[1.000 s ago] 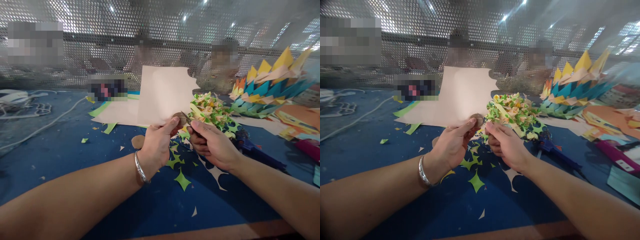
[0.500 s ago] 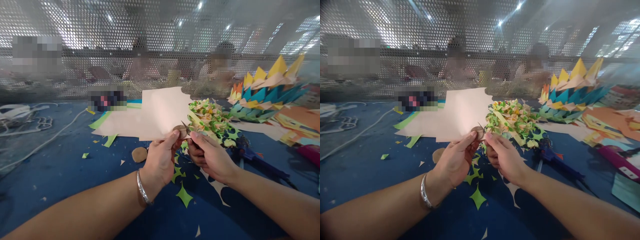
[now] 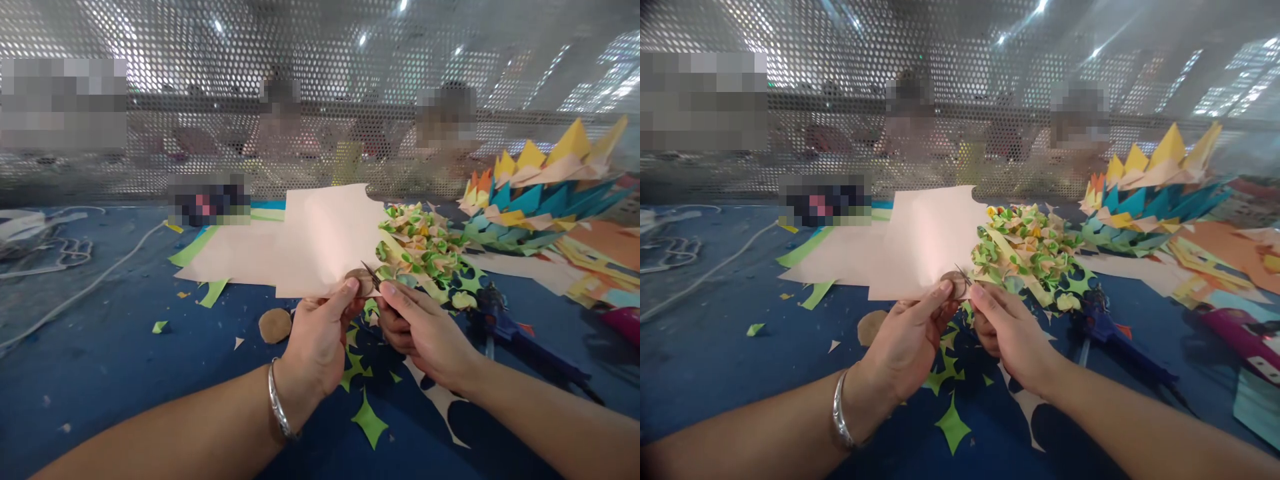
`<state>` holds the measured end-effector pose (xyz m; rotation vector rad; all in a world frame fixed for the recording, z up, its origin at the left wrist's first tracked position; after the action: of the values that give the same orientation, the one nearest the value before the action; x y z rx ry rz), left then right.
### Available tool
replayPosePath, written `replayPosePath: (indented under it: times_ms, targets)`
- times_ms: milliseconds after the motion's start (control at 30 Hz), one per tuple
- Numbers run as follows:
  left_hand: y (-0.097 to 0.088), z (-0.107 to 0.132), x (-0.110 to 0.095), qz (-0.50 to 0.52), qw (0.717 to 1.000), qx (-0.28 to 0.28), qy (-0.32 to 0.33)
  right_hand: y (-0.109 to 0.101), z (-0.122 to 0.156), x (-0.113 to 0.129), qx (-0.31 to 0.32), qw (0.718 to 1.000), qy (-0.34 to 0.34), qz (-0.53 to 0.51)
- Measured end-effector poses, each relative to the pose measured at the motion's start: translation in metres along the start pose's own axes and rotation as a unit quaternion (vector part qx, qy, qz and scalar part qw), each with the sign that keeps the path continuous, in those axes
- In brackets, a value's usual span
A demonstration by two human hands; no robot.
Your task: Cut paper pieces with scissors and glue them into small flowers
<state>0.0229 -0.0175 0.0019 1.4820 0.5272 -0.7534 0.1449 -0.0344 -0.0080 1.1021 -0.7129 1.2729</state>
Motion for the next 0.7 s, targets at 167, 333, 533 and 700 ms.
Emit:
replayPosePath:
  times_ms: [167, 333, 533, 700]
  targets:
    - [-0.003, -0.002, -0.005, -0.044, 0.999, -0.003, 0.006, -0.002, 0.003, 0.003, 0.008, 1.000, -0.005, 0.018]
    - [-0.006, -0.005, -0.010, -0.079, 0.997, 0.001, 0.022, -0.006, 0.004, 0.003, 0.015, 1.000, -0.009, 0.024]
    - [-0.008, -0.006, -0.014, -0.133, 0.990, 0.015, 0.036, -0.009, 0.007, 0.006, 0.026, 0.999, -0.021, 0.041]
    - [-0.006, -0.008, -0.020, -0.167, 0.980, 0.044, 0.096, -0.009, 0.010, 0.010, 0.039, 0.996, -0.033, 0.073]
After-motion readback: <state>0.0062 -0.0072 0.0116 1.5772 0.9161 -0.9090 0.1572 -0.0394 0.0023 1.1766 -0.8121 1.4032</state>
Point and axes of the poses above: each hand's wrist, its own z-axis away from the middle knuckle, its own y-axis out of the palm, x = y × z, the point moved 3 cm from there along -z, towards the middle knuckle, and after that the axes turned 10 degrees about y, right-handed, at the moved point
